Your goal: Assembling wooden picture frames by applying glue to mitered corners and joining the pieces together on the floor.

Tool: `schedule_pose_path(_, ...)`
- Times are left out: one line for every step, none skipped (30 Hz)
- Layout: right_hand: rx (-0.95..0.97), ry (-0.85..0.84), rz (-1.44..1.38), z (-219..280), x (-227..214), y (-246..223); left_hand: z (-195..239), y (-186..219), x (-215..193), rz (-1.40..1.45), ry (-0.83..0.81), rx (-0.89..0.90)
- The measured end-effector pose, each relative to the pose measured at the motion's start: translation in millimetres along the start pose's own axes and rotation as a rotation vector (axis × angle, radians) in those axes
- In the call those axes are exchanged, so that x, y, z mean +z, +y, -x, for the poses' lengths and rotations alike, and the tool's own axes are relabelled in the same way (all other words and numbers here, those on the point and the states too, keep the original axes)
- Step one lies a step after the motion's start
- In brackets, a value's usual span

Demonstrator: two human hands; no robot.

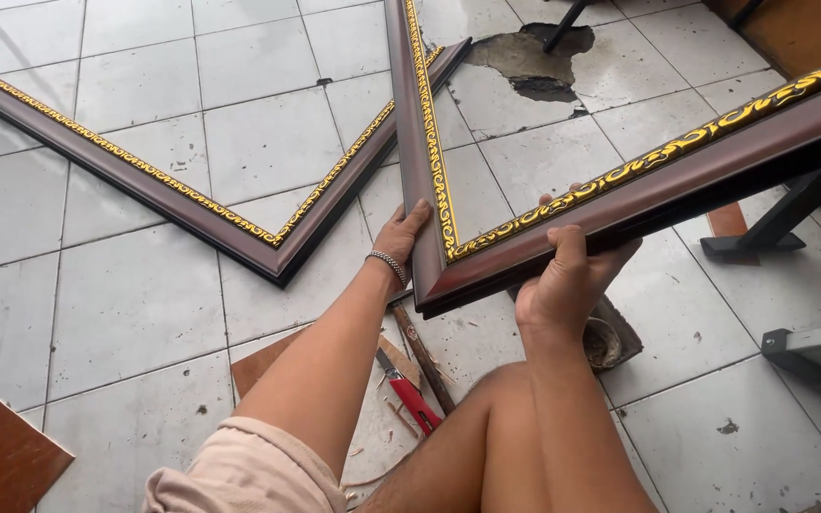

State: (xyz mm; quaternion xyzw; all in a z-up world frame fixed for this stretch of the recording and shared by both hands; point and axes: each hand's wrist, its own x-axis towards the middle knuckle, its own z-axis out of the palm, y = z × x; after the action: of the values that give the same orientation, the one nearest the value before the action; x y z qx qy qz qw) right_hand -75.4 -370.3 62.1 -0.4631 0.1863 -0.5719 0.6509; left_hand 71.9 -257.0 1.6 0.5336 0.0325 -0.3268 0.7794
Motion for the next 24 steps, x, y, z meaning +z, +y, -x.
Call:
schedule_pose_path(0.004,-0.004,0.0,8,15,-15,-10,-7,-7,0.002,0.005,0.0)
schedule_pose_path(-0.004,-0.043,0.01,17,30,-31,-19,-16,-15,-0.013,-0.002,0.01)
schedule_pose_path(-0.011,-0.082,0.019,26,44,-47,-28,-23,-24,-0.028,-0.01,0.021)
schedule_pose_path(-0.01,-0.085,0.017,28,48,-45,-12,-14,-18,-0.027,-0.007,0.023)
schedule_pose_path(-0.047,-0.114,0.025,29,51,-44,3,-4,-13,-0.118,0.01,0.015)
schedule_pose_path(-0.085,-0.141,0.036,32,53,-42,20,5,-8,-0.209,0.025,0.003)
schedule_pose_path(-0.084,-0.143,0.036,35,57,-42,8,1,-17,-0.208,0.027,0.003)
schedule_pose_path(-0.094,-0.169,0.062,37,61,-42,-3,-4,-25,-0.37,0.039,0.012)
schedule_pose_path(-0.104,-0.196,0.088,39,64,-42,-14,-10,-34,-0.531,0.051,0.021)
schedule_pose_path(-0.105,-0.199,0.09,42,69,-46,-17,-9,-34,-0.528,0.051,0.021)
schedule_pose_path(-0.136,-0.238,0.171,45,75,-49,-19,-8,-34,-0.657,0.094,0.066)
schedule_pose_path(-0.169,-0.28,0.247,48,81,-52,-22,-5,-36,-0.786,0.14,0.118)
schedule_pose_path(-0.171,-0.286,0.244,54,91,-57,10,19,-20,-0.782,0.144,0.122)
schedule_pose_path(-0.185,-0.333,0.287,60,100,-61,43,44,-5,-0.672,0.13,0.262)
schedule_pose_path(-0.198,-0.38,0.33,67,109,-65,76,68,9,-0.56,0.116,0.4)
schedule_pose_path(-0.193,-0.385,0.322,75,116,-66,84,69,5,-0.562,0.126,0.402)
schedule_pose_path(-0.184,-0.406,0.353,84,124,-66,93,71,0,-0.56,0.133,0.426)
schedule_pose_path(-0.178,-0.431,0.384,93,132,-67,101,72,-5,-0.553,0.141,0.454)
schedule_pose_path(-0.176,-0.441,0.377,104,139,-76,108,76,-12,-0.551,0.154,0.458)
schedule_pose_path(-0.139,-0.523,0.378,116,146,-84,116,79,-20,-0.543,0.166,0.49)
schedule_pose_path(-0.102,-0.604,0.38,129,153,-94,125,82,-29,-0.535,0.179,0.523)
schedule_pose_path(-0.094,-0.618,0.367,138,157,-91,135,85,-42,-0.537,0.199,0.526)
schedule_pose_path(-0.1,-0.676,0.358,147,161,-89,146,88,-55,-0.533,0.212,0.563)
schedule_pose_path(-0.103,-0.73,0.355,155,163,-88,157,89,-66,-0.528,0.22,0.594)
